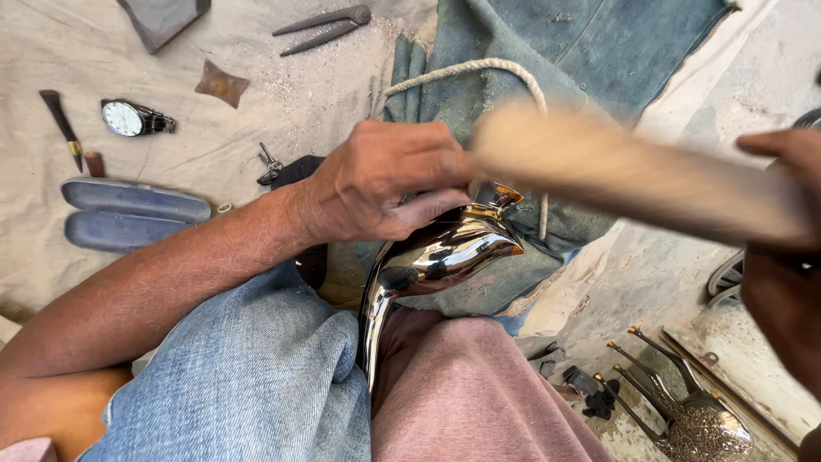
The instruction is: The person sits cross-legged and uses a wooden mallet and metal punch to shape a shiny, curved metal object resting on a denim pad. They repeatedly strike the punch to refine the object's form, occasionally repositioning the object and tools.
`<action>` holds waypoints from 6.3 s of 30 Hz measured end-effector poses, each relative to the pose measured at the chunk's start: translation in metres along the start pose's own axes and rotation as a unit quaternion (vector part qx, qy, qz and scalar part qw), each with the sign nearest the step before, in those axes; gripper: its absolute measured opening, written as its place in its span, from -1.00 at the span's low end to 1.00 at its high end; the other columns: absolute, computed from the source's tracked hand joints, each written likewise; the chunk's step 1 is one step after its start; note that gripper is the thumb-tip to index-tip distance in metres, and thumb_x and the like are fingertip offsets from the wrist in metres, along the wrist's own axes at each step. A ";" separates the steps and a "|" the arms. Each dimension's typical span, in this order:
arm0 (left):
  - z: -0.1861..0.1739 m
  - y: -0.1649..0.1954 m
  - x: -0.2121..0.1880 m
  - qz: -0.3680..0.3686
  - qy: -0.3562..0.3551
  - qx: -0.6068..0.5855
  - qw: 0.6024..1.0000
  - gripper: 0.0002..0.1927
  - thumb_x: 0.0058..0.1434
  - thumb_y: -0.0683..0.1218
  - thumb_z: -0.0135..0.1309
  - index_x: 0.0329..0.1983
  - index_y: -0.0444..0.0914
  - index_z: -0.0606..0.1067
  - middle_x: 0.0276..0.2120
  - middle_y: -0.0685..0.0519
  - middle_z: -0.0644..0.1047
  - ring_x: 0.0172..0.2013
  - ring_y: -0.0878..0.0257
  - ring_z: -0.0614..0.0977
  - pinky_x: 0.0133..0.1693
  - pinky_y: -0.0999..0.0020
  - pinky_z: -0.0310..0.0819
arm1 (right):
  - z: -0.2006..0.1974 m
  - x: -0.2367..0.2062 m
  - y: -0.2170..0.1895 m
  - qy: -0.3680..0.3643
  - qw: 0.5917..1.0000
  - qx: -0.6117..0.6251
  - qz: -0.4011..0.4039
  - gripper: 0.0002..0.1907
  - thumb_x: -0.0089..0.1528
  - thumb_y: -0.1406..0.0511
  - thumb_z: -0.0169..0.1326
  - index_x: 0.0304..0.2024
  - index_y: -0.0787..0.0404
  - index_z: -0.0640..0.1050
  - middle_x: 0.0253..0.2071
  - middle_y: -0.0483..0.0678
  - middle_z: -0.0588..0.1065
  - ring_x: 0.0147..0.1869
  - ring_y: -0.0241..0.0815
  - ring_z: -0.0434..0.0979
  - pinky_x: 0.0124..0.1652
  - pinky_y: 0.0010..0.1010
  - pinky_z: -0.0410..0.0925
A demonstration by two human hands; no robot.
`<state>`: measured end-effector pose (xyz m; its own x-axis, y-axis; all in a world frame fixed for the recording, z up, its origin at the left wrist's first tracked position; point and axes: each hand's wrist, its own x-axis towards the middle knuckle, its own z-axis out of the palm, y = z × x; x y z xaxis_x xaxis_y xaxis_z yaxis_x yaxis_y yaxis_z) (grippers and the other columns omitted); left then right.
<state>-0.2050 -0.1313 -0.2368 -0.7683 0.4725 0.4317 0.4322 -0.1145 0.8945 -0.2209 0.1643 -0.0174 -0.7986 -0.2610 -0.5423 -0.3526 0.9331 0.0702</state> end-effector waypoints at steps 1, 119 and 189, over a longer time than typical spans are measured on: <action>0.000 0.001 0.000 0.007 0.007 0.006 1.000 -0.71 0.35 -0.14 0.30 0.10 -0.21 0.54 -0.23 0.06 0.58 -0.28 0.28 0.67 -0.24 0.39 0.66 | -0.006 0.000 -0.007 0.004 1.000 -0.011 -0.008 -0.45 0.16 0.52 0.20 0.23 0.38 0.48 -0.19 0.19 0.51 -0.22 0.01 0.60 -0.16 -0.24 0.51; 0.001 0.015 0.068 0.025 -0.235 0.073 0.969 -0.64 0.35 -0.22 0.21 0.20 -0.20 0.48 -0.28 0.04 0.54 -0.27 0.14 0.67 -0.29 0.23 0.57 | 0.125 -0.103 -0.008 0.054 0.956 0.239 0.165 -0.61 0.20 0.25 0.34 -0.11 0.36 0.49 -0.40 0.01 0.43 -0.47 -0.21 0.48 -0.43 -0.40 0.39; -0.003 0.003 0.028 0.010 -0.125 0.022 0.992 -0.66 0.39 -0.14 0.30 0.18 -0.20 0.51 -0.18 0.07 0.58 -0.18 0.19 0.69 -0.14 0.35 0.65 | 0.037 -0.048 -0.012 -0.015 0.983 0.156 0.094 -0.58 0.02 0.45 0.35 -0.09 0.40 0.53 -0.43 0.05 0.46 -0.47 -0.21 0.49 -0.45 -0.36 0.37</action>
<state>-0.2268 -0.1212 -0.2220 -0.6210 0.6725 0.4025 0.4706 -0.0906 0.8777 -0.1604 0.1746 -0.0229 -0.8188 -0.0744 -0.5692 -0.0307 0.9958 -0.0861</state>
